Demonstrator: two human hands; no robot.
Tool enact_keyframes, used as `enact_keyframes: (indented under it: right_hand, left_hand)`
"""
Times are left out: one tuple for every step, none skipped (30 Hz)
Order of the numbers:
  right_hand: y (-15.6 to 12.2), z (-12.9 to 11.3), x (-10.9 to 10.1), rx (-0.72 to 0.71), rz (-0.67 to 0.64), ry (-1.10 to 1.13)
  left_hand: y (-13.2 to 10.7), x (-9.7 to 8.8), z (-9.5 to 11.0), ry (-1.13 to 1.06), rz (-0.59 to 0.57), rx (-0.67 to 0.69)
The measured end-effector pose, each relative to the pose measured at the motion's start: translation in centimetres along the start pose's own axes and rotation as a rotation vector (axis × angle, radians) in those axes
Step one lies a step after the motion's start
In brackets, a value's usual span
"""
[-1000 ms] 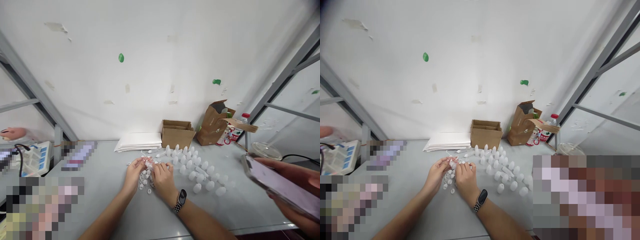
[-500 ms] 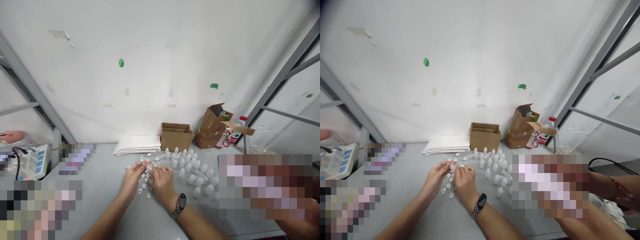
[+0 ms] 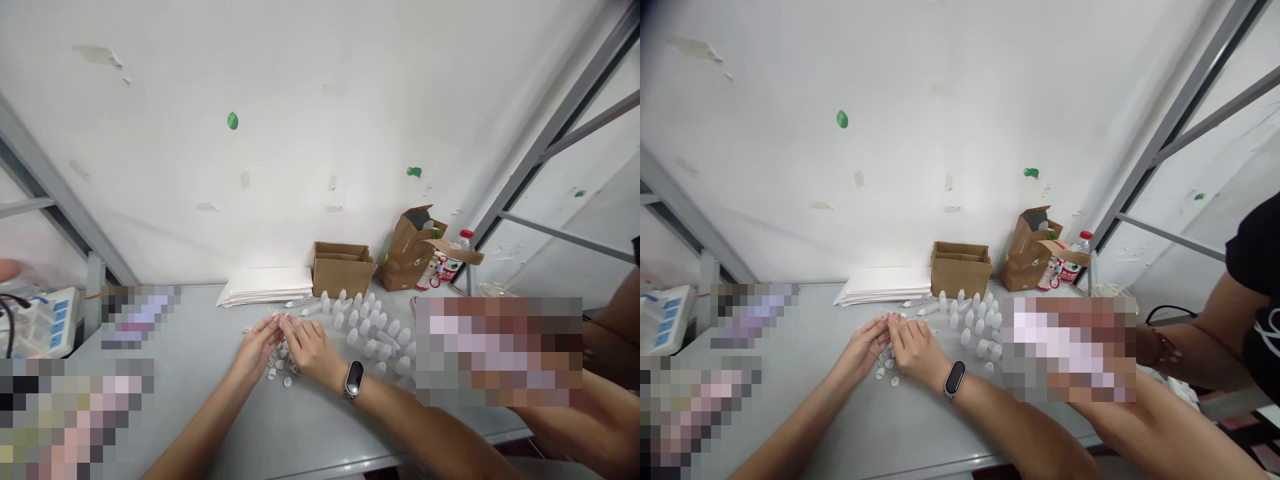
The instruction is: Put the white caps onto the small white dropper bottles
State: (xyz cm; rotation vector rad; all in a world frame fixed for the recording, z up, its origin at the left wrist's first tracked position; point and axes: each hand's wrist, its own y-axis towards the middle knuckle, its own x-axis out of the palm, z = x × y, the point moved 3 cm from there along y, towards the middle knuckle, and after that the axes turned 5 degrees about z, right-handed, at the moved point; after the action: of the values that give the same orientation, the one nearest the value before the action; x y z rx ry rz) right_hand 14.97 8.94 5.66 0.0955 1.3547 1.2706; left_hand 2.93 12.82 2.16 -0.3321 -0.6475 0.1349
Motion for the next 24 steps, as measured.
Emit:
enact_keyframes:
  right_hand:
    - [0.1,0.0,-0.1,-0.025,-0.004,-0.01]
    - [0.2,0.0,-0.1,-0.047,-0.006,-0.02]
    - [0.2,0.0,-0.1,-0.064,-0.006,-0.032]
    - [0.3,0.0,0.0,-0.08,-0.004,-0.044]
    - [0.3,0.0,0.1,-0.097,0.001,-0.056]
    - [0.4,0.0,0.1,-0.116,0.01,-0.068]
    - [0.5,0.1,0.2,-0.139,0.021,-0.076]
    - [0.6,0.1,0.3,-0.158,0.033,-0.082]
    - [0.7,0.1,0.3,-0.177,0.043,-0.083]
    - [0.8,0.2,0.3,-0.195,0.05,-0.081]
    - [0.9,0.3,0.4,-0.209,0.054,-0.077]
    - [1.1,0.3,0.3,-0.221,0.057,-0.072]
    - [1.2,0.4,0.3,-0.23,0.061,-0.067]
    - [1.3,0.4,0.2,-0.236,0.065,-0.062]
    - [1.4,0.5,0.2,-0.24,0.067,-0.056]
    - [1.4,0.5,0.1,-0.239,0.065,-0.048]
    - [1.5,0.5,0.1,-0.234,0.059,-0.032]
    - [1.5,0.4,0.0,-0.22,0.045,-0.007]
    - [1.5,0.4,0.1,-0.19,0.023,0.037]
    - [1.5,0.5,0.2,-0.138,-0.004,0.104]
    - [1.5,0.6,0.4,-0.052,-0.029,0.2]
    - [1.4,0.8,0.6,0.076,-0.048,0.33]
    - [1.3,1.1,1.0,0.262,-0.056,0.512]
    - [1.0,1.4,1.5,0.48,-0.054,0.722]
  left_hand:
    - [0.0,0.0,0.1,-0.01,-0.014,-0.006]
    - [0.0,0.0,0.1,-0.022,-0.03,-0.012]
    - [0.0,0.1,0.1,-0.033,-0.051,-0.017]
    - [0.0,0.1,0.1,-0.042,-0.073,-0.021]
    - [0.0,0.1,0.1,-0.046,-0.091,-0.021]
    - [0.0,0.0,0.2,-0.046,-0.102,-0.016]
    - [0.0,0.0,0.2,-0.044,-0.105,-0.009]
    - [0.1,-0.1,0.3,-0.044,-0.1,0.0]
    - [0.1,-0.2,0.3,-0.048,-0.087,0.008]
    - [0.2,-0.3,0.4,-0.054,-0.071,0.013]
    - [0.2,-0.4,0.4,-0.061,-0.06,0.014]
    - [0.2,-0.5,0.4,-0.068,-0.054,0.012]
    - [0.3,-0.5,0.5,-0.072,-0.053,0.009]
    - [0.3,-0.6,0.5,-0.075,-0.058,0.007]
    - [0.4,-0.6,0.5,-0.076,-0.064,0.008]
    - [0.4,-0.6,0.5,-0.077,-0.069,0.011]
    - [0.4,-0.7,0.5,-0.077,-0.07,0.018]
    - [0.5,-0.7,0.6,-0.077,-0.068,0.028]
    - [0.5,-0.7,0.6,-0.077,-0.063,0.04]
    - [0.5,-0.7,0.7,-0.078,-0.054,0.054]
    - [0.4,-0.6,0.8,-0.079,-0.047,0.07]
    - [0.4,-0.6,0.8,-0.079,-0.042,0.087]
    - [0.3,-0.5,0.9,-0.074,-0.041,0.106]
    - [0.2,-0.4,1.0,-0.061,-0.043,0.127]
